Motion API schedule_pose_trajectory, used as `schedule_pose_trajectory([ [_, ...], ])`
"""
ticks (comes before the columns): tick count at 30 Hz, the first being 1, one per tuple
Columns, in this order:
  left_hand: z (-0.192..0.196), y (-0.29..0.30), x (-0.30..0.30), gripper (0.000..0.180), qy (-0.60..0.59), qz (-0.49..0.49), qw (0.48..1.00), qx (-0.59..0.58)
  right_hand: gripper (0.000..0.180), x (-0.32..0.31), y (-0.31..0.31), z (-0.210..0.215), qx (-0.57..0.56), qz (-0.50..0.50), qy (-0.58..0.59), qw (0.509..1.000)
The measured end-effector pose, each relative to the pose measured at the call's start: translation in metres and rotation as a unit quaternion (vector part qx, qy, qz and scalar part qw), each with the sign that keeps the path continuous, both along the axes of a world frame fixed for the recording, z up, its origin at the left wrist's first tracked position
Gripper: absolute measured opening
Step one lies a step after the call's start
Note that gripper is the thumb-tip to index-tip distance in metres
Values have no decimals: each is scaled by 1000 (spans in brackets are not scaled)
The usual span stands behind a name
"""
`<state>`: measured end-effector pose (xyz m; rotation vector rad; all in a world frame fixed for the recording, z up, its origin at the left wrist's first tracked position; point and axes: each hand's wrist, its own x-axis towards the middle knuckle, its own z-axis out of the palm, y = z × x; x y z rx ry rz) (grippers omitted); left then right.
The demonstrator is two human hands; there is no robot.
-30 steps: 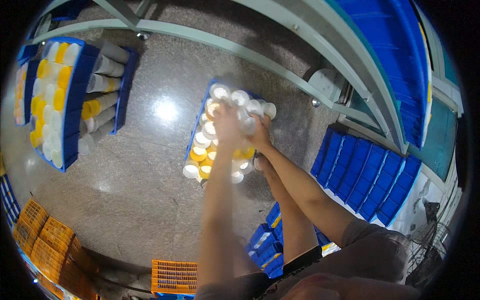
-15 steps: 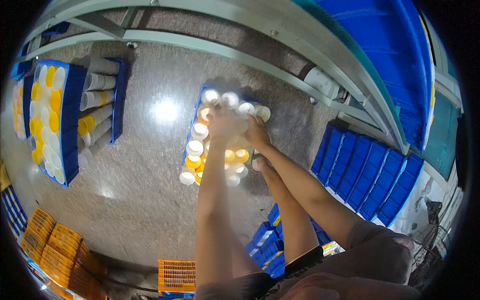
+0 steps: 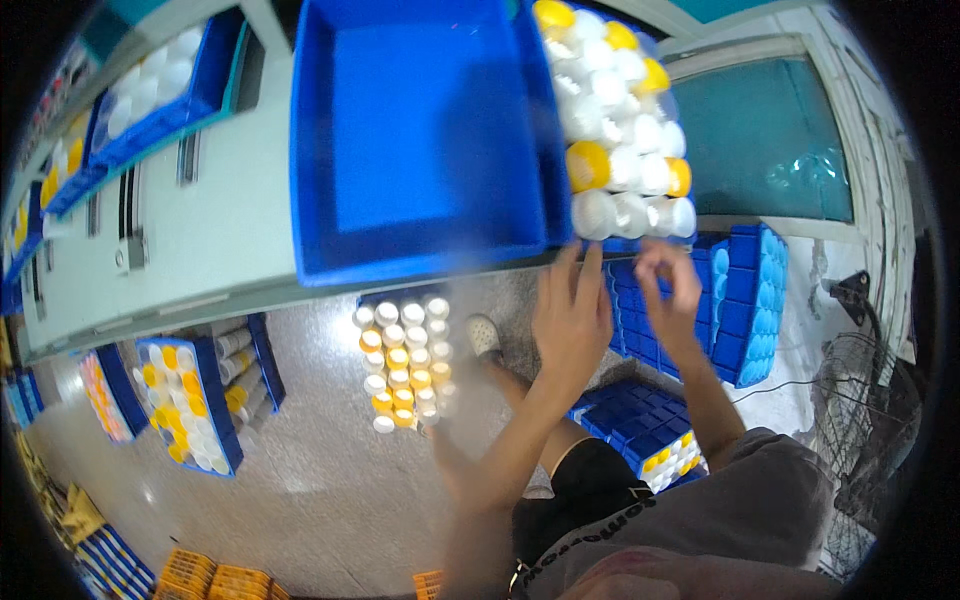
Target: The person repeatedly picks up blue trays filled with white and yellow cups, places them on a conveyor belt, and then retrieves them. They also handle empty blue trays and stacks of rolled fabric on a wooden table, placing items into the trays.
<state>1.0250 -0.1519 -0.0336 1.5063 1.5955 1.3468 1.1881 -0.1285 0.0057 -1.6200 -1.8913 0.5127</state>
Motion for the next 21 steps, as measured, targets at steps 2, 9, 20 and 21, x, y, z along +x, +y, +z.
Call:
schedule_pose_trajectory([
  [2, 28, 63, 28, 67, 47, -26, 999, 3, 56, 38, 56, 30, 19, -6, -110, 994],
  [9, 16, 162, 103, 48, 189, -38, 954, -229, 92, 96, 155, -10, -176, 61, -148, 971],
  [20, 41, 122, 111, 45, 132, 34, 990, -33, 87, 99, 105, 42, 88, 69, -252, 961],
  [21, 62, 104, 109, 45, 134, 56, 989, -1, 87, 95, 85, 62, 98, 64, -250, 961],
])
